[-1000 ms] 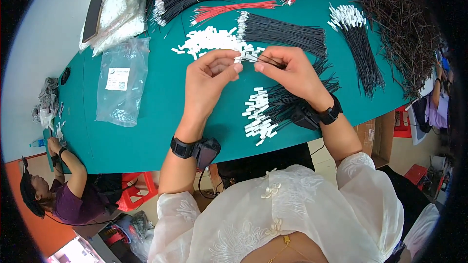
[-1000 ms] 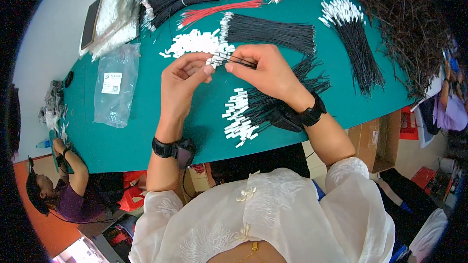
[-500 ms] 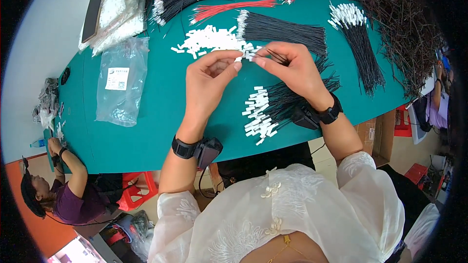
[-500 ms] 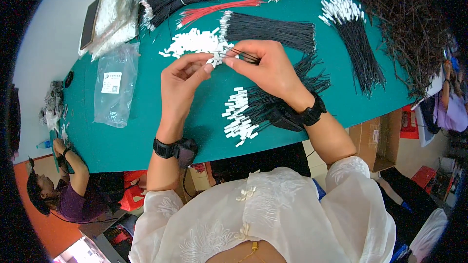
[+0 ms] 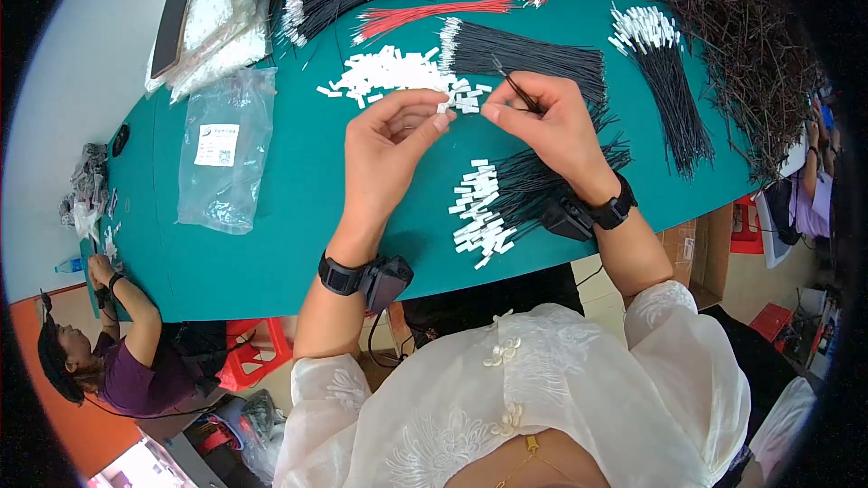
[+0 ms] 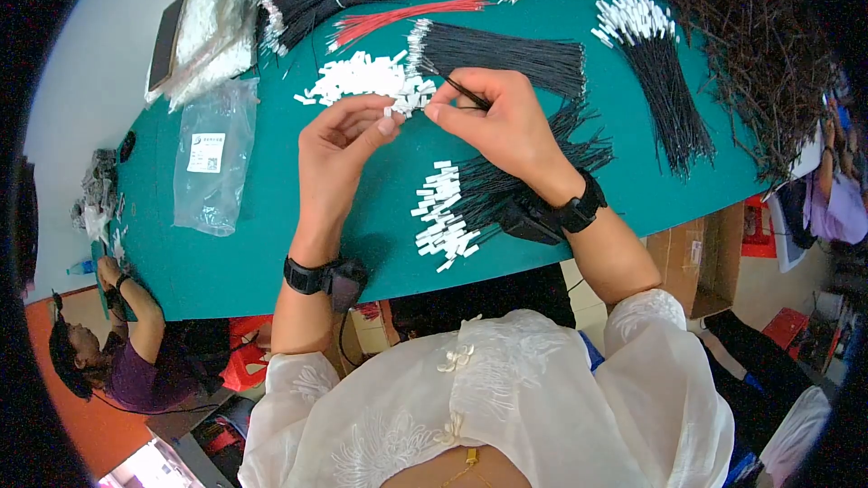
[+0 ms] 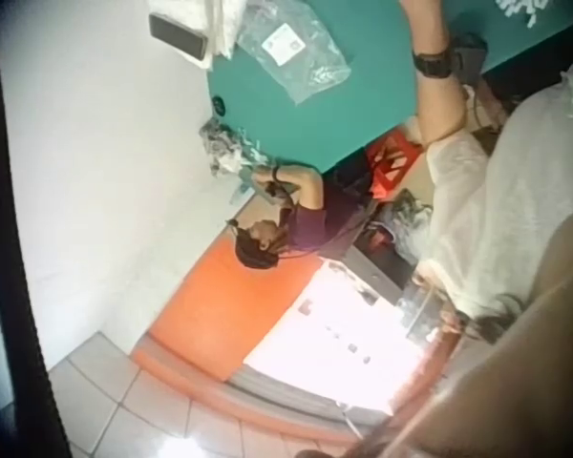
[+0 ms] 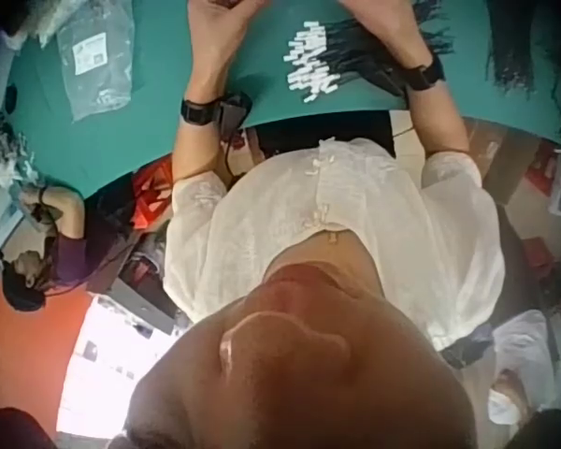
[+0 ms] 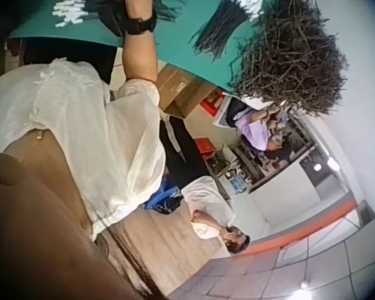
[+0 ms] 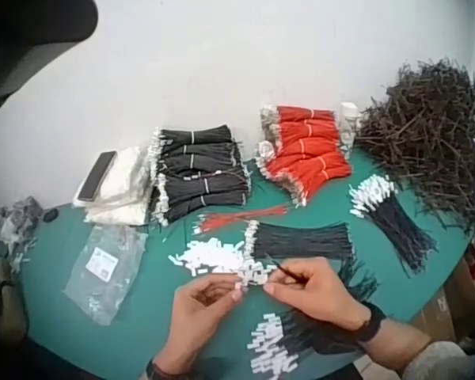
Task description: The person picks up a white plastic component and a black wire, inserts the wire into the component by hand, and places the assembled unit onto the table, repeating the process.
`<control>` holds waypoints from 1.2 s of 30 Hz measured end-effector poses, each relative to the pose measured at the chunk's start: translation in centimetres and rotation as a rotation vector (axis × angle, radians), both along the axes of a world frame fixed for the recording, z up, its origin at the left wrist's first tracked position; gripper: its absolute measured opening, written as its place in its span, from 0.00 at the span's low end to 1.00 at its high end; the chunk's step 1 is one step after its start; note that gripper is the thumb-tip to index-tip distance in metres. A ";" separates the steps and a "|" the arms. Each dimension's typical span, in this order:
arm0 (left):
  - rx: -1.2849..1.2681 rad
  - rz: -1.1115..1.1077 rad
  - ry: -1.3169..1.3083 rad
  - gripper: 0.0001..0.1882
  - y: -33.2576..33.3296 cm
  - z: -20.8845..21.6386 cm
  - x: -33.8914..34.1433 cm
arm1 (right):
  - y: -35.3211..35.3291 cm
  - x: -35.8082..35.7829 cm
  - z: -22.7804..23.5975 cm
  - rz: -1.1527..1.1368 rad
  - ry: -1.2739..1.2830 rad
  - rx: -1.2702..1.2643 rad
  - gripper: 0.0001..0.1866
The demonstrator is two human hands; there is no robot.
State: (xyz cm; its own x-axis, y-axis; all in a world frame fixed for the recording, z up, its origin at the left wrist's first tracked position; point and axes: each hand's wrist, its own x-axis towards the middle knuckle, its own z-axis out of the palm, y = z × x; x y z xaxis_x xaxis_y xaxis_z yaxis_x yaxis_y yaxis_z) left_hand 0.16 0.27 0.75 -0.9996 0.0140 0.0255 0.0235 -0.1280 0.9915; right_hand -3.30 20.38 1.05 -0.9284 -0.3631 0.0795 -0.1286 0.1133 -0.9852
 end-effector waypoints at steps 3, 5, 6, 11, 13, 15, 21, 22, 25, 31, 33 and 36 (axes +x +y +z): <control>0.021 -0.001 0.004 0.09 -0.1 0.0 -0.1 | -0.1 0.1 0.2 -0.006 0.009 0.002 0.05; -0.021 0.007 0.029 0.08 -0.3 -0.1 -0.1 | -0.1 0.1 0.2 -0.010 0.012 0.001 0.05; -0.021 0.007 0.030 0.08 -0.5 -0.2 -0.2 | -0.1 0.1 0.2 -0.012 0.014 0.000 0.04; 0.199 0.002 -0.124 0.08 -1.2 -0.7 -0.4 | -0.1 0.3 0.1 -0.011 0.032 0.021 0.04; 0.341 -0.030 -0.206 0.07 -1.3 -0.7 -0.4 | -0.1 0.4 0.2 -0.018 0.027 0.013 0.04; 0.356 -0.039 -0.215 0.06 -1.2 -0.7 -0.5 | -0.1 0.4 0.2 -0.020 0.023 0.010 0.04; 0.381 -0.076 -0.241 0.04 -1.2 -0.7 -0.4 | 0.0 0.2 0.1 -0.006 0.046 0.019 0.05; 0.381 -0.076 -0.241 0.04 -1.2 -0.7 -0.4 | 0.0 0.2 0.1 -0.001 0.047 0.018 0.05; 0.396 -0.087 -0.243 0.04 -1.3 -0.8 -0.5 | 0.0 0.2 0.4 0.011 0.030 0.007 0.05; 0.398 -0.107 -0.253 0.04 -1.2 -0.7 -0.5 | 0.0 0.2 0.3 0.014 0.032 -0.003 0.05; 0.404 -0.121 -0.256 0.04 -1.3 -0.8 -0.5 | 0.0 0.2 0.3 0.015 0.027 0.004 0.06; 0.409 -0.128 -0.256 0.04 -1.3 -0.7 -0.5 | 0.0 0.2 0.3 0.020 0.025 0.010 0.06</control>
